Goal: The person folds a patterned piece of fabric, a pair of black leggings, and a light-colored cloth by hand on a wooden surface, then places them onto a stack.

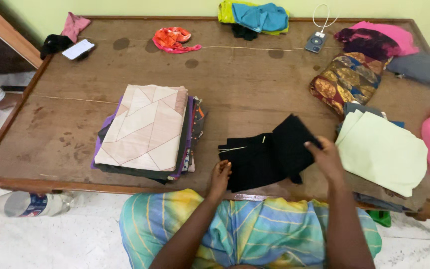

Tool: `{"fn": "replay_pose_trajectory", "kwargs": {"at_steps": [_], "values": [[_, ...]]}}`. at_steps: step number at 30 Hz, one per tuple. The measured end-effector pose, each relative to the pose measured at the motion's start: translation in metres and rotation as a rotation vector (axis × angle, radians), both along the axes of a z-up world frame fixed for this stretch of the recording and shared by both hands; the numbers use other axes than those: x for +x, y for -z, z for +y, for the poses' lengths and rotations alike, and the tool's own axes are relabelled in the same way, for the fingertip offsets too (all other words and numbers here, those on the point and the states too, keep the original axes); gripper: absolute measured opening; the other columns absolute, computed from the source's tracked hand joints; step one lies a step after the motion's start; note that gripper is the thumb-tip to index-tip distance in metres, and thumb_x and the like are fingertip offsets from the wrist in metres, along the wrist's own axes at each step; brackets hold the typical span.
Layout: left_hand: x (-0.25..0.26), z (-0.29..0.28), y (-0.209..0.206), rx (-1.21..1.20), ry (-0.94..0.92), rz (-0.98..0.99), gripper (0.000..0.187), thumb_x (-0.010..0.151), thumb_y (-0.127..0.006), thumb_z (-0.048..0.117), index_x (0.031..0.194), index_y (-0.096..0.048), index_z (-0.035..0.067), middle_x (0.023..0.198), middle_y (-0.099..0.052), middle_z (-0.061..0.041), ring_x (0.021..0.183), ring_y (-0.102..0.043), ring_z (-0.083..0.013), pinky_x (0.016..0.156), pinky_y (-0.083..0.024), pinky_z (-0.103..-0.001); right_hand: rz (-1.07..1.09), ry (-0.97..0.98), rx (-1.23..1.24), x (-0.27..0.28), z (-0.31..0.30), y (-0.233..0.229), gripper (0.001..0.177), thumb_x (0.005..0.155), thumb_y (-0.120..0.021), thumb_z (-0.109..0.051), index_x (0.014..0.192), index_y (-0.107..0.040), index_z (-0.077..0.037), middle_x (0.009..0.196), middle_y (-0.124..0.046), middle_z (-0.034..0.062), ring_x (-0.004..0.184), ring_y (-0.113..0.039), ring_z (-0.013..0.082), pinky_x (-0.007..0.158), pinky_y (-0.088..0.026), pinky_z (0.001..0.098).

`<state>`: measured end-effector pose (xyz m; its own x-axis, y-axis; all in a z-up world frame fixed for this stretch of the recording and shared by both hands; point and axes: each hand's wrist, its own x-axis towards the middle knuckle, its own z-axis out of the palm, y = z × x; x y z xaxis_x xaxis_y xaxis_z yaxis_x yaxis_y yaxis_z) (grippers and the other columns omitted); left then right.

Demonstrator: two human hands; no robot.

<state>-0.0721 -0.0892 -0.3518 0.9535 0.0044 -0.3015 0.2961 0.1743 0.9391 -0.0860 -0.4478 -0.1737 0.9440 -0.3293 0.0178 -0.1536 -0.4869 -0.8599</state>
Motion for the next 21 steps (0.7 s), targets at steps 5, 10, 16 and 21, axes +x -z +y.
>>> {"fn": "replay_pose_trajectory", "kwargs": {"at_steps": [5,10,16,21], "values": [[-0.003,-0.002,0.009,-0.01,-0.058,-0.257,0.036,0.098,-0.072,0.024,0.124,-0.066,0.001,0.11,-0.069,-0.008,0.1,-0.065,-0.0164,0.091,-0.052,-0.03,-0.346,0.66,-0.869,-0.054,-0.085,-0.052,0.032,0.095,-0.072,0.001,0.127,-0.065,0.003,0.125,-0.063,0.023,0.119,-0.059,0.0442,0.099,-0.044,0.0545],[-0.007,0.004,-0.006,0.347,-0.079,-0.244,0.036,0.092,-0.074,0.022,0.121,-0.068,0.0,0.116,-0.065,-0.01,0.103,-0.065,-0.0203,0.092,-0.053,-0.032,-0.434,0.485,-0.695,-0.045,-0.061,-0.028,0.035,0.096,-0.076,-0.005,0.127,-0.062,0.005,0.128,-0.061,0.0258,0.121,-0.057,0.0458,0.103,-0.044,0.053],[-0.003,0.011,0.007,0.043,-0.076,-0.027,0.041,0.096,-0.068,0.022,0.131,-0.06,0.004,0.117,-0.07,-0.006,0.103,-0.066,-0.0166,0.085,-0.05,-0.03,-0.203,-0.105,-0.404,-0.002,0.029,0.009,0.042,0.09,-0.075,-0.021,0.127,-0.065,-0.002,0.116,-0.068,0.0197,0.097,-0.069,0.0331,0.081,-0.055,0.0418],[0.0,0.02,0.011,-0.176,-0.078,0.193,0.049,0.095,-0.065,0.022,0.142,-0.052,0.012,0.112,-0.064,-0.001,0.098,-0.062,-0.012,0.079,-0.053,-0.03,0.12,-0.494,-0.104,0.005,0.109,0.059,0.043,0.086,-0.077,-0.025,0.124,-0.069,-0.008,0.102,-0.075,0.0106,0.085,-0.072,0.0253,0.076,-0.058,0.037]]}}
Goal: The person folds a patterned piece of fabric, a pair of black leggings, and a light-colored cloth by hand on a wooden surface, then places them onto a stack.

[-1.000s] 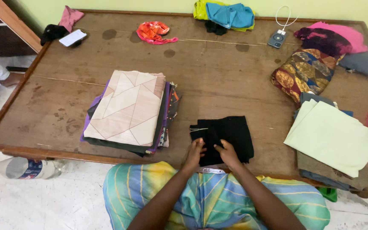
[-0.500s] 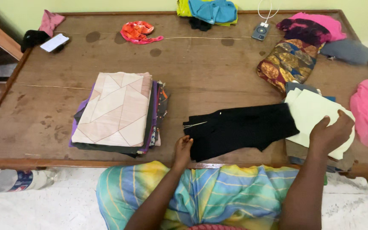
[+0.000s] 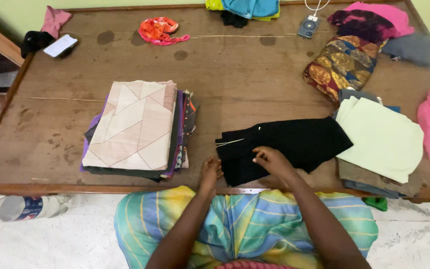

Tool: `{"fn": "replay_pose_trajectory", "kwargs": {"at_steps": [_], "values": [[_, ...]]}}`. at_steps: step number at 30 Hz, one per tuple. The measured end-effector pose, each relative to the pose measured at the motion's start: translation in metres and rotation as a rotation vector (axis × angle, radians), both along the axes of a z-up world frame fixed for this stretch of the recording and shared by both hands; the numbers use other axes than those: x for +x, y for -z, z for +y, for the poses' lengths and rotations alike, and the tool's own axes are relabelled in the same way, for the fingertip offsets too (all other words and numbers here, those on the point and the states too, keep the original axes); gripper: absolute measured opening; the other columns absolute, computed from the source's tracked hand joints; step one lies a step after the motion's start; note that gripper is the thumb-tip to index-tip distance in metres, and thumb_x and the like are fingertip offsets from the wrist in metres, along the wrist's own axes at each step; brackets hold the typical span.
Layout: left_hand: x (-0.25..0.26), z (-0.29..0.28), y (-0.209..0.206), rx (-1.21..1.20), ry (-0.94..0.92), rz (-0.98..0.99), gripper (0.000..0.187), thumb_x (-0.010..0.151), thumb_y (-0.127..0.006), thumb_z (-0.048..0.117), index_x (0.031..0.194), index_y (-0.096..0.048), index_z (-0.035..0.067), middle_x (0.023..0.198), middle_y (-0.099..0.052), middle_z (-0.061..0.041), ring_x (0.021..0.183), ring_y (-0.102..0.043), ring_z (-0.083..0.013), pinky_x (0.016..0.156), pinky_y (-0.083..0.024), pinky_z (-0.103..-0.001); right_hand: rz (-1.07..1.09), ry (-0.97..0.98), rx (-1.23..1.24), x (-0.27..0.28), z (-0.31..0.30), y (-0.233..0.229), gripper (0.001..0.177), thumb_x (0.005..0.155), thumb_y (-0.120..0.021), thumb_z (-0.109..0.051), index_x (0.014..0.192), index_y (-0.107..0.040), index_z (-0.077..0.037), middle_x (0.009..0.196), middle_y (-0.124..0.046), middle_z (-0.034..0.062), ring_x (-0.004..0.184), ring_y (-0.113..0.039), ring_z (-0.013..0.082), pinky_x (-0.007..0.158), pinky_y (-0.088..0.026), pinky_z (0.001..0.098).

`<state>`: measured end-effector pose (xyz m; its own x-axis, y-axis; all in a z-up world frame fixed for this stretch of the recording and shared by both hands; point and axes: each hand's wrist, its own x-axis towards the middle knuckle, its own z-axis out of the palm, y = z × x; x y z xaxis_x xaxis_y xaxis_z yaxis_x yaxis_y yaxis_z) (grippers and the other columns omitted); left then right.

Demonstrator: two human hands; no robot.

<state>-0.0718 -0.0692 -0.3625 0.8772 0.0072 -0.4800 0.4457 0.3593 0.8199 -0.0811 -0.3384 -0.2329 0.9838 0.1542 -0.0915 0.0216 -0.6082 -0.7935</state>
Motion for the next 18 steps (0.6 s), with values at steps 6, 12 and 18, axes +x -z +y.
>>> {"fn": "replay_pose_trajectory", "kwargs": {"at_steps": [6,12,18], "values": [[0.005,-0.007,-0.001,0.063,0.021,0.028,0.049,0.094,-0.07,0.018,0.14,-0.055,0.01,0.111,-0.063,-0.006,0.092,-0.06,-0.0142,0.074,-0.052,-0.028,-0.162,-0.257,-0.258,-0.015,0.056,0.012,0.048,0.08,-0.082,-0.036,0.117,-0.07,-0.008,0.113,-0.066,0.0121,0.103,-0.067,0.0324,0.087,-0.056,0.0422],[0.011,-0.011,0.007,0.154,0.001,-0.302,0.05,0.09,-0.07,0.008,0.138,-0.055,0.008,0.121,-0.065,-0.006,0.1,-0.064,-0.0143,0.083,-0.053,-0.028,-0.109,-0.344,-0.388,-0.021,0.067,-0.021,0.07,0.069,-0.087,-0.046,0.121,-0.066,-0.006,0.115,-0.06,0.0148,0.107,-0.062,0.0368,0.089,-0.052,0.0462],[0.005,-0.007,-0.036,0.84,0.136,-0.594,0.044,0.084,-0.075,0.006,0.127,-0.068,0.008,0.127,-0.061,-0.016,0.113,-0.063,-0.0297,0.099,-0.052,-0.039,-0.163,-0.411,-0.388,-0.022,0.061,-0.007,0.039,0.081,-0.078,-0.035,0.111,-0.072,-0.012,0.111,-0.064,0.0097,0.103,-0.063,0.0325,0.089,-0.053,0.0432]]}}
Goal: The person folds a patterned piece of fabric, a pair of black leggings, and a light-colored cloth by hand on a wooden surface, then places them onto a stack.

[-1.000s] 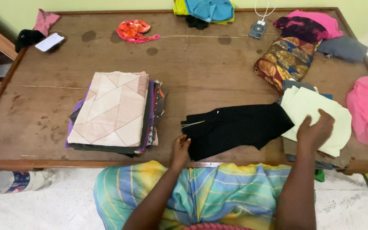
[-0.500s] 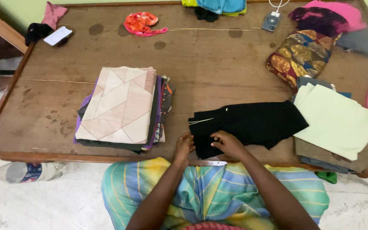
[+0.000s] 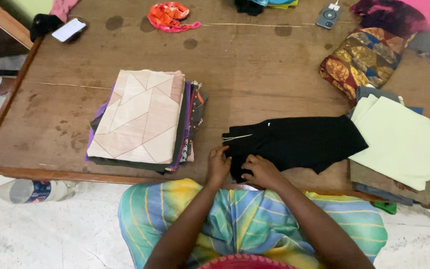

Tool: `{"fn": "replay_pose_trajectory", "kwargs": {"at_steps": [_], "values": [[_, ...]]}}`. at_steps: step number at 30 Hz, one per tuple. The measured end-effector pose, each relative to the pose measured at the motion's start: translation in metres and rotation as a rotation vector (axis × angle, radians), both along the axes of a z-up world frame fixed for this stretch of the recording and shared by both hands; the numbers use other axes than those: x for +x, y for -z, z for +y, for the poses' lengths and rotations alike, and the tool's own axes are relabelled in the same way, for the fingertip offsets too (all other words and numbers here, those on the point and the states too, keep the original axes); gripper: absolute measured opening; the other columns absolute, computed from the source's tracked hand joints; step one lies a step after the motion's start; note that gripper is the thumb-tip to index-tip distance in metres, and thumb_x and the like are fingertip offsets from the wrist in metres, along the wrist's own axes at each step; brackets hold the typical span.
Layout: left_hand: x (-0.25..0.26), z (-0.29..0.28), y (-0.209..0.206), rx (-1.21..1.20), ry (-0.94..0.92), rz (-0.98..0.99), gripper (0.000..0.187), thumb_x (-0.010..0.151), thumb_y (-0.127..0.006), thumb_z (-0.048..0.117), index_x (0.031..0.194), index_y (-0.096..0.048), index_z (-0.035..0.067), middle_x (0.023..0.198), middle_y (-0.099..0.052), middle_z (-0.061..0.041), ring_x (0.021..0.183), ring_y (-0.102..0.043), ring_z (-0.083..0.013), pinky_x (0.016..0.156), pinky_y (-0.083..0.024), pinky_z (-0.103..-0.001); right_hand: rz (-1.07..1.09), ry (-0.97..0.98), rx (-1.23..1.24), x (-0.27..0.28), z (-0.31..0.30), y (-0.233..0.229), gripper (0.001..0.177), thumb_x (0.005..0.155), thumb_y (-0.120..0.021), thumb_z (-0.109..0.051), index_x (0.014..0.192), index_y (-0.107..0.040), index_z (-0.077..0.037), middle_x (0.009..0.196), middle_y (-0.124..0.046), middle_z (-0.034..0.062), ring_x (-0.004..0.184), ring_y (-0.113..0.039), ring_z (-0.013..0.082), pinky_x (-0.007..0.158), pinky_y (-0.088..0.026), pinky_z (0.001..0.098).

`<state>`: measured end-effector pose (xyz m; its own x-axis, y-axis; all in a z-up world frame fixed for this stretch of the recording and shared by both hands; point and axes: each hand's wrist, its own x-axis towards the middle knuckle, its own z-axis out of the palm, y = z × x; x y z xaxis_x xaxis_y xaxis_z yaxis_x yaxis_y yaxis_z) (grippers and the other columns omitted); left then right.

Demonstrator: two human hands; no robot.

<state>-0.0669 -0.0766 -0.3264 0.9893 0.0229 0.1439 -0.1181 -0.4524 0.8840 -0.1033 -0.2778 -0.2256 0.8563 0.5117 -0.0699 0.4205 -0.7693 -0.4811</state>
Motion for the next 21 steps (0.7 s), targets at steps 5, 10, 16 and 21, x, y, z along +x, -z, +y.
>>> {"fn": "replay_pose_trajectory", "kwargs": {"at_steps": [5,10,16,21], "values": [[-0.005,-0.001,-0.059,0.349,0.13,-0.095,0.052,0.077,-0.081,0.017,0.127,-0.068,0.006,0.132,-0.058,-0.019,0.122,-0.053,-0.0405,0.105,-0.041,-0.047,0.141,0.097,0.184,0.007,-0.017,0.007,0.02,0.098,-0.064,-0.024,0.108,-0.069,-0.008,0.108,-0.069,0.0093,0.106,-0.066,0.0279,0.092,-0.054,0.0409],[-0.008,-0.001,-0.084,0.432,0.095,-0.068,0.024,0.089,-0.075,0.024,0.11,-0.078,0.013,0.128,-0.064,-0.012,0.119,-0.058,-0.0343,0.101,-0.047,-0.044,0.407,0.631,1.036,0.039,-0.096,-0.012,0.022,0.104,-0.054,-0.03,0.103,-0.061,-0.01,0.101,-0.075,0.0095,0.095,-0.074,0.0196,0.088,-0.06,0.0368],[-0.009,-0.003,-0.106,0.32,0.087,0.003,0.037,0.081,-0.081,0.03,0.111,-0.076,0.009,0.111,-0.062,-0.016,0.107,-0.059,-0.036,0.093,-0.048,-0.046,0.327,0.826,0.879,0.033,-0.094,-0.005,0.025,0.097,-0.073,-0.028,0.109,-0.067,-0.007,0.097,-0.07,0.0131,0.087,-0.067,0.0202,0.077,-0.054,0.0359],[-0.005,0.0,-0.083,0.292,0.04,-0.02,0.028,0.086,-0.078,0.023,0.109,-0.077,0.008,0.105,-0.064,-0.017,0.102,-0.063,-0.0362,0.09,-0.051,-0.045,0.0,-0.024,0.151,0.0,0.002,-0.007,0.057,0.066,-0.089,-0.028,0.114,-0.072,-0.004,0.112,-0.065,0.0161,0.105,-0.062,0.0373,0.082,-0.051,0.045]]}}
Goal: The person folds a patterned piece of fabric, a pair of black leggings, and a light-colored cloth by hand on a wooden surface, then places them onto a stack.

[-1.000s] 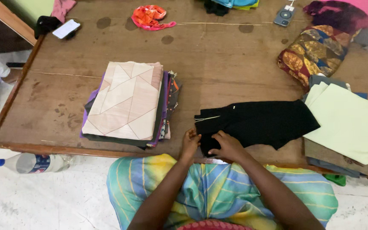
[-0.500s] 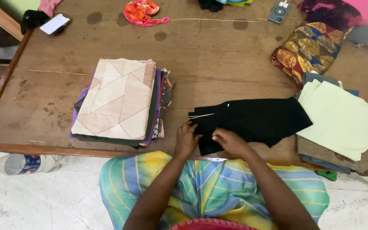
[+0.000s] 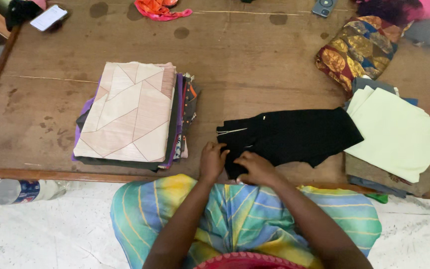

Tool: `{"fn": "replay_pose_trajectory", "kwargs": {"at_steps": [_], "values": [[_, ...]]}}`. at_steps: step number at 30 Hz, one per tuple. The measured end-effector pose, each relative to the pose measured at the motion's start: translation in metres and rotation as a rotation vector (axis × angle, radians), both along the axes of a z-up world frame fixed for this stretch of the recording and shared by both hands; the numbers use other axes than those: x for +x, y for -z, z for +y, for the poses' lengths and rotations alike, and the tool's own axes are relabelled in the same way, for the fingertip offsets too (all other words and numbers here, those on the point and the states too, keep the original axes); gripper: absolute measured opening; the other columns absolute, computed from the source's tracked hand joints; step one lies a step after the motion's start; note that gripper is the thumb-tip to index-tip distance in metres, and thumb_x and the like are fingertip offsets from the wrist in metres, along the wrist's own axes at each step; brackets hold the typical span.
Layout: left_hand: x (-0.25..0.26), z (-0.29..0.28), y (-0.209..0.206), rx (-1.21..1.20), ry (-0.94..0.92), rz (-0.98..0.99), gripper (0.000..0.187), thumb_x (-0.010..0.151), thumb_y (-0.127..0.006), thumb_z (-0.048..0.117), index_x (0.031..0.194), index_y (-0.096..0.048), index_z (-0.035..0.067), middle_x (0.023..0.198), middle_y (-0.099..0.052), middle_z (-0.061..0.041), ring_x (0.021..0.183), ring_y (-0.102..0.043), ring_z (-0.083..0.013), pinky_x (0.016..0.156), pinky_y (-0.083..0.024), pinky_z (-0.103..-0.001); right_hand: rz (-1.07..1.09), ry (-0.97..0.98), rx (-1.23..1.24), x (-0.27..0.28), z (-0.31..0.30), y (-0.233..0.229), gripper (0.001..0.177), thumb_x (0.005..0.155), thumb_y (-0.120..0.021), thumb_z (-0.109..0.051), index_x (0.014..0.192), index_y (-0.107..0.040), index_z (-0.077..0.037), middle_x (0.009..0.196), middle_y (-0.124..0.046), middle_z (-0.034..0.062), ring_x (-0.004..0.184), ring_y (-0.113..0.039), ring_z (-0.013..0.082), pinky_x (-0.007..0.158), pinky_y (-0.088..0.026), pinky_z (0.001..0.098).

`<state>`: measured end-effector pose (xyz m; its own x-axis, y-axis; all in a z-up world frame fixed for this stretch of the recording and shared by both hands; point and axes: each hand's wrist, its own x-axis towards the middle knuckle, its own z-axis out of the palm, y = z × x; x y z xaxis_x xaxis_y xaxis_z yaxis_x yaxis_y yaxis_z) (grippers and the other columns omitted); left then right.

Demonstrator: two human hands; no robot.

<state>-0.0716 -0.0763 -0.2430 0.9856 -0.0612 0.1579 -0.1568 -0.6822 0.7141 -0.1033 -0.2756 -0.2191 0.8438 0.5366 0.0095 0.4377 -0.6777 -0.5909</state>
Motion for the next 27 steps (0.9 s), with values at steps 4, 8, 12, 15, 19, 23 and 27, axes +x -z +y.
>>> {"fn": "replay_pose_trajectory", "kwargs": {"at_steps": [4,8,12,15,19,23,27], "values": [[0.003,0.0,0.014,-0.141,-0.018,0.06,0.023,0.091,-0.075,0.021,0.109,-0.076,0.006,0.106,-0.066,-0.017,0.096,-0.067,-0.0341,0.085,-0.055,-0.041,0.049,0.022,-0.213,-0.003,0.008,0.011,0.019,0.089,-0.071,-0.026,0.103,-0.073,-0.012,0.115,-0.067,0.0078,0.11,-0.062,0.0301,0.093,-0.051,0.042],[0.004,-0.002,0.018,-0.16,-0.054,0.139,0.028,0.093,-0.073,0.02,0.118,-0.073,0.006,0.107,-0.065,-0.018,0.094,-0.067,-0.0333,0.085,-0.055,-0.041,0.278,0.205,0.082,0.015,-0.022,0.03,0.029,0.098,-0.065,-0.031,0.117,-0.065,-0.009,0.116,-0.069,0.011,0.112,-0.067,0.0304,0.095,-0.053,0.0386],[0.009,0.001,0.033,-0.239,-0.091,-0.052,0.042,0.09,-0.077,0.018,0.127,-0.065,0.001,0.112,-0.064,-0.021,0.098,-0.064,-0.035,0.085,-0.054,-0.042,0.421,0.666,0.661,0.041,-0.086,0.016,0.031,0.099,-0.067,-0.025,0.124,-0.06,-0.008,0.108,-0.071,-0.0001,0.101,-0.065,0.0106,0.088,-0.049,0.0281],[0.012,0.0,0.035,-0.323,-0.104,0.064,0.048,0.089,-0.077,0.02,0.13,-0.061,0.001,0.111,-0.065,-0.019,0.097,-0.066,-0.0327,0.084,-0.055,-0.041,0.241,1.043,1.222,0.048,-0.154,-0.011,0.011,0.101,-0.063,-0.025,0.096,-0.057,-0.017,0.07,-0.046,-0.0086,0.046,-0.032,0.0022,0.038,-0.024,0.0212],[0.006,-0.001,0.019,-0.236,-0.086,0.204,0.055,0.086,-0.078,0.021,0.134,-0.059,0.002,0.104,-0.065,-0.019,0.09,-0.066,-0.0336,0.08,-0.055,-0.042,-0.034,1.202,1.591,0.035,-0.214,-0.031,0.021,0.106,-0.069,-0.02,0.097,-0.051,-0.019,0.08,-0.046,-0.0032,0.071,-0.047,0.0119,0.071,-0.042,0.0348],[0.003,-0.005,0.01,-0.111,-0.035,0.2,0.039,0.092,-0.072,0.018,0.13,-0.068,0.009,0.101,-0.066,-0.017,0.088,-0.065,-0.0334,0.079,-0.054,-0.043,-0.089,1.185,1.675,0.029,-0.224,-0.042,0.013,0.101,-0.066,-0.011,0.103,-0.055,-0.018,0.091,-0.057,0.0019,0.077,-0.054,0.0168,0.079,-0.049,0.0408],[0.002,0.001,-0.006,-0.189,-0.021,0.179,0.03,0.089,-0.067,0.011,0.119,-0.075,0.011,0.099,-0.065,-0.016,0.088,-0.067,-0.0315,0.08,-0.055,-0.041,-0.137,1.129,1.638,0.034,-0.2,-0.05,0.018,0.101,-0.066,-0.005,0.117,-0.06,-0.014,0.104,-0.061,0.0036,0.088,-0.061,0.0185,0.079,-0.049,0.0407]]}}
